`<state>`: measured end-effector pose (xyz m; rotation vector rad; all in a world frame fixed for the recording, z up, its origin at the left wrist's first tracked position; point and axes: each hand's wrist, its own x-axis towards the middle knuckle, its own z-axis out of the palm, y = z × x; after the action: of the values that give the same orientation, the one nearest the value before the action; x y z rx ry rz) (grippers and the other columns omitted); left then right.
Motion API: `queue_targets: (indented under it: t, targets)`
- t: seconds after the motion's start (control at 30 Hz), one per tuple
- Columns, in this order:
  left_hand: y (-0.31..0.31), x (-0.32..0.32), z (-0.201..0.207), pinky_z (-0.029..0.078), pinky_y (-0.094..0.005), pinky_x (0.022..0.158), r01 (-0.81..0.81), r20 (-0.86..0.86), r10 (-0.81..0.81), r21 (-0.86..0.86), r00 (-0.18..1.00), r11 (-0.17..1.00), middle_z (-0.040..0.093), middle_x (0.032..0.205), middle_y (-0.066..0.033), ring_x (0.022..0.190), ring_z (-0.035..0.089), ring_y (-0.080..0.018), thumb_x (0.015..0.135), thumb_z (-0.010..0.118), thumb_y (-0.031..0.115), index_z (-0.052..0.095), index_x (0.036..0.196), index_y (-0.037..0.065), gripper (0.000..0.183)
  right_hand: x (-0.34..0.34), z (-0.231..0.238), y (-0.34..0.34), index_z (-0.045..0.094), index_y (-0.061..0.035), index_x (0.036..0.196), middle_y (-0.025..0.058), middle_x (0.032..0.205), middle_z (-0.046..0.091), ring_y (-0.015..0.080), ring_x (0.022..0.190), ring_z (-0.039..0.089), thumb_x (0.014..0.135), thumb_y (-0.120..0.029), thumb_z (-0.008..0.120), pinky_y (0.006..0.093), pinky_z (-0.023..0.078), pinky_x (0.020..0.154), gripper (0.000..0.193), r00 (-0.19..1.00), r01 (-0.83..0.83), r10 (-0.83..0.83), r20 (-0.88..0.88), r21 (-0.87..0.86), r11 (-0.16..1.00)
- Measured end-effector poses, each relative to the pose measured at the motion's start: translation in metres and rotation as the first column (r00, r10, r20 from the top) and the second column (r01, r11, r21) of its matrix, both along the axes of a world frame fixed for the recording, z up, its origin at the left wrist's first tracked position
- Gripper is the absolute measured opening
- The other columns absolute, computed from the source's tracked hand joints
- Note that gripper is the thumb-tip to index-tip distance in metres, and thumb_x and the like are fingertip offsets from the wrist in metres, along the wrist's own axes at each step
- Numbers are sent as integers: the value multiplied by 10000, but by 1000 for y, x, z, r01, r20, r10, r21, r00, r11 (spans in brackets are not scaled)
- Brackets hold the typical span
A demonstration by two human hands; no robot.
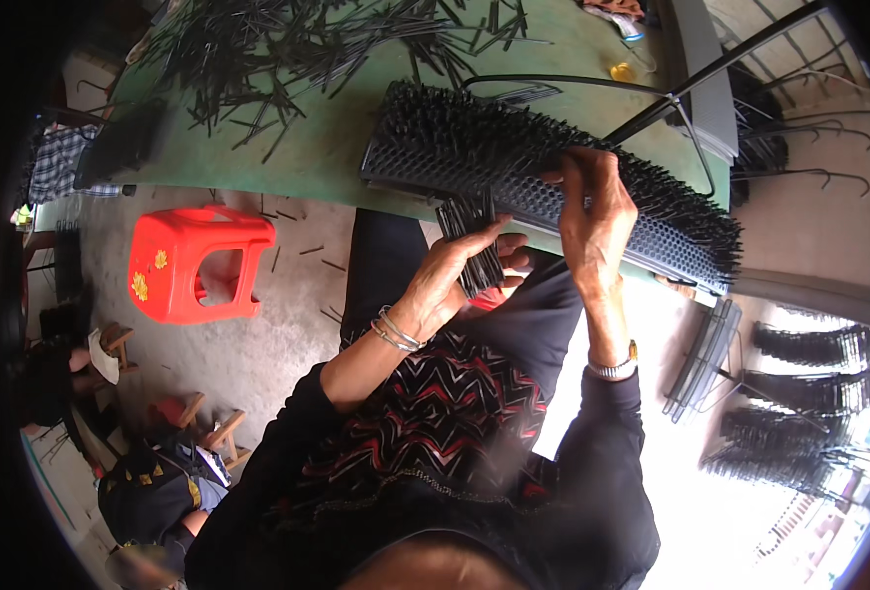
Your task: Assembling small plastic rods into a base plate to create a textured mat.
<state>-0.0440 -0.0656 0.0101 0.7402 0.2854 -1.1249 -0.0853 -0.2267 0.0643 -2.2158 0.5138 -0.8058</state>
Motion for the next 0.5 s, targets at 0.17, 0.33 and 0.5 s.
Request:
queue_targets:
  t: [0.17, 0.33, 0.5]
  targets:
    - [-5, -5, -15, 589, -396, 721, -37, -75, 32, -67, 997, 997, 665, 1006, -135, 866, 678, -244, 927, 629, 211, 607, 1168, 76, 277, 5, -5, -2, 594, -22, 1013, 70, 790, 712, 126, 752, 683, 927, -24, 573, 255, 515, 686, 88, 999, -36, 36, 17, -41, 999]
    - [-1, -4, -13, 583, -376, 700, -26, -62, 23, -38, 998, 999, 676, 959, -147, 796, 675, -220, 940, 607, 192, 601, 1159, 56, 258, 2, -3, -6, 597, -16, 1017, 77, 769, 707, 148, 748, 700, 912, -10, 592, 261, 514, 674, 106, 999, -18, 15, -42, -71, 997]
    - [4, -2, -4, 499, -279, 522, 23, 59, -25, 44, 998, 999, 670, 786, -105, 607, 616, -158, 957, 591, 208, 634, 982, 3, 211, 9, -14, -9, 646, -37, 978, 107, 852, 664, 214, 779, 685, 837, 20, 662, 303, 521, 674, 152, 985, -172, 165, -49, -202, 964]
